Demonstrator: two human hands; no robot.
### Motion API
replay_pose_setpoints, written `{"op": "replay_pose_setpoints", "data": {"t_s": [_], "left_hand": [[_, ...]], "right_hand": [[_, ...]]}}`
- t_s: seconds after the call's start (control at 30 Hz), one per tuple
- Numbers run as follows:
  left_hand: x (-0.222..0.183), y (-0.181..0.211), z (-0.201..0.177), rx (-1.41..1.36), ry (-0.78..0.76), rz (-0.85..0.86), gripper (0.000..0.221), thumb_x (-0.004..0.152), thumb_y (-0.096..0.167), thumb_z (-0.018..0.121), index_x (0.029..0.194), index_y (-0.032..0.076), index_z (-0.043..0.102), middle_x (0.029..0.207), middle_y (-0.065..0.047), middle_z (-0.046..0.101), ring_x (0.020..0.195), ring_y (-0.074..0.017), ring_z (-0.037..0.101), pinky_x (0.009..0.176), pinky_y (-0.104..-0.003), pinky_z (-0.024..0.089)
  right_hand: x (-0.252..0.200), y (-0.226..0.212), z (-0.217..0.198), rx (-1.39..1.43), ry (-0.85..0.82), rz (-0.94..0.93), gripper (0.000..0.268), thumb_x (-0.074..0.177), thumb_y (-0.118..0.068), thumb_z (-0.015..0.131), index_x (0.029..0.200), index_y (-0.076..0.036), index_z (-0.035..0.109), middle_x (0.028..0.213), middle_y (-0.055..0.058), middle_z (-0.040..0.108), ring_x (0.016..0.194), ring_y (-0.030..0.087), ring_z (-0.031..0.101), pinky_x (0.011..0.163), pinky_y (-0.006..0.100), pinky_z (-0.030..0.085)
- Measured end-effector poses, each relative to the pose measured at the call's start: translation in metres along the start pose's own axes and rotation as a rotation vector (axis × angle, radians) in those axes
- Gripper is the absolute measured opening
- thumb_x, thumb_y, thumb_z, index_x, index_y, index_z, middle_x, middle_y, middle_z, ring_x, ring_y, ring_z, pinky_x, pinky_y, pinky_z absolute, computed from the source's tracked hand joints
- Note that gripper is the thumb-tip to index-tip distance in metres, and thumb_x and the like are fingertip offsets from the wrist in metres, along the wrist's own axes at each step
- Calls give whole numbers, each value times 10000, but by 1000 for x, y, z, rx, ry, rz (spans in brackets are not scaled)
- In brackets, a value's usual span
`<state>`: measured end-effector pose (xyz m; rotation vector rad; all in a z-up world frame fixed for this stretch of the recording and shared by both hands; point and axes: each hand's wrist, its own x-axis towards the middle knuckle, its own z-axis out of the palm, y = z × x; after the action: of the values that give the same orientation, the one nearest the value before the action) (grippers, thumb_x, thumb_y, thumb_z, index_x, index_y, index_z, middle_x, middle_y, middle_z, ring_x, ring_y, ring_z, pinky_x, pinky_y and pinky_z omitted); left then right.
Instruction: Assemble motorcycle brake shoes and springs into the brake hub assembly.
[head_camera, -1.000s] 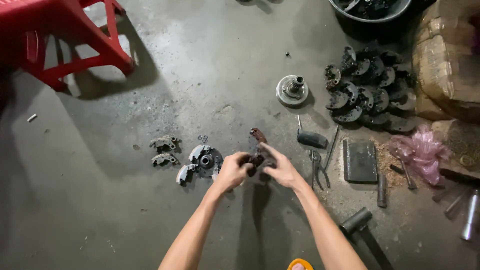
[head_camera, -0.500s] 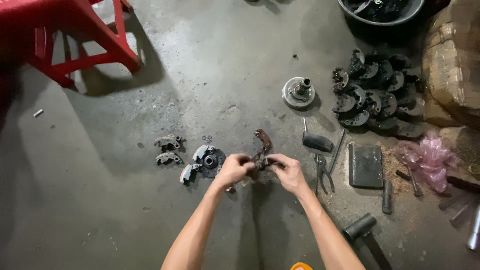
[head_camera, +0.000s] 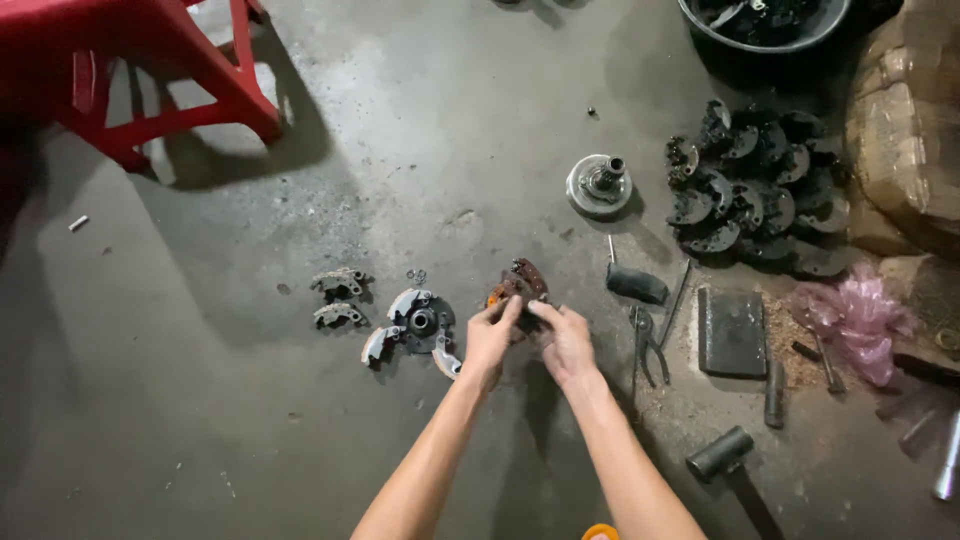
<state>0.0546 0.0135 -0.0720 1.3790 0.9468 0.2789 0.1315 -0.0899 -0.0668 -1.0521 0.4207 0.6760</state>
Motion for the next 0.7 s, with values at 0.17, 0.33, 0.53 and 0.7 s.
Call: {"op": "replay_pose_setpoints", "data": {"t_s": [0.17, 0.33, 0.53, 0.7], "left_hand": [[8, 4, -14, -275, 52, -98, 389, 834, 245, 886, 1133, 18, 784, 938, -214, 760, 783, -231, 713, 602, -337, 615], [14, 1, -21, -414, -41, -170, 389, 878, 207, 859, 1140, -56, 741, 961, -249, 737, 794, -317, 748, 657, -435, 653], [-4, 21, -24, -455, -113, -169, 412, 862, 152, 862, 1160, -93, 718, 972, -221, 721, 798, -307, 742, 689, -433, 663], [0, 5, -24, -365, -137, -96, 412, 809, 126, 907, 1145, -49, 745, 954, -180, 739, 815, -238, 710, 722, -398, 650]], "right_hand": [[-2, 5, -7, -350, -77, -105, 189, 888, -130, 802, 1033, -13, 767, 932, 130, 758, 833, 194, 710, 736, 349, 605], [-13, -12, -5, -429, -131, -40, 157, 896, -177, 790, 1001, -62, 775, 862, 122, 767, 732, 210, 747, 599, 303, 596], [-19, -10, -5, -270, -181, -19, 148, 897, -93, 764, 1008, 4, 752, 889, 157, 755, 799, 234, 741, 714, 371, 624], [-11, 1, -17, -217, -210, 44, 173, 914, -139, 748, 1028, -10, 734, 916, 149, 763, 807, 224, 735, 718, 365, 600]]}}
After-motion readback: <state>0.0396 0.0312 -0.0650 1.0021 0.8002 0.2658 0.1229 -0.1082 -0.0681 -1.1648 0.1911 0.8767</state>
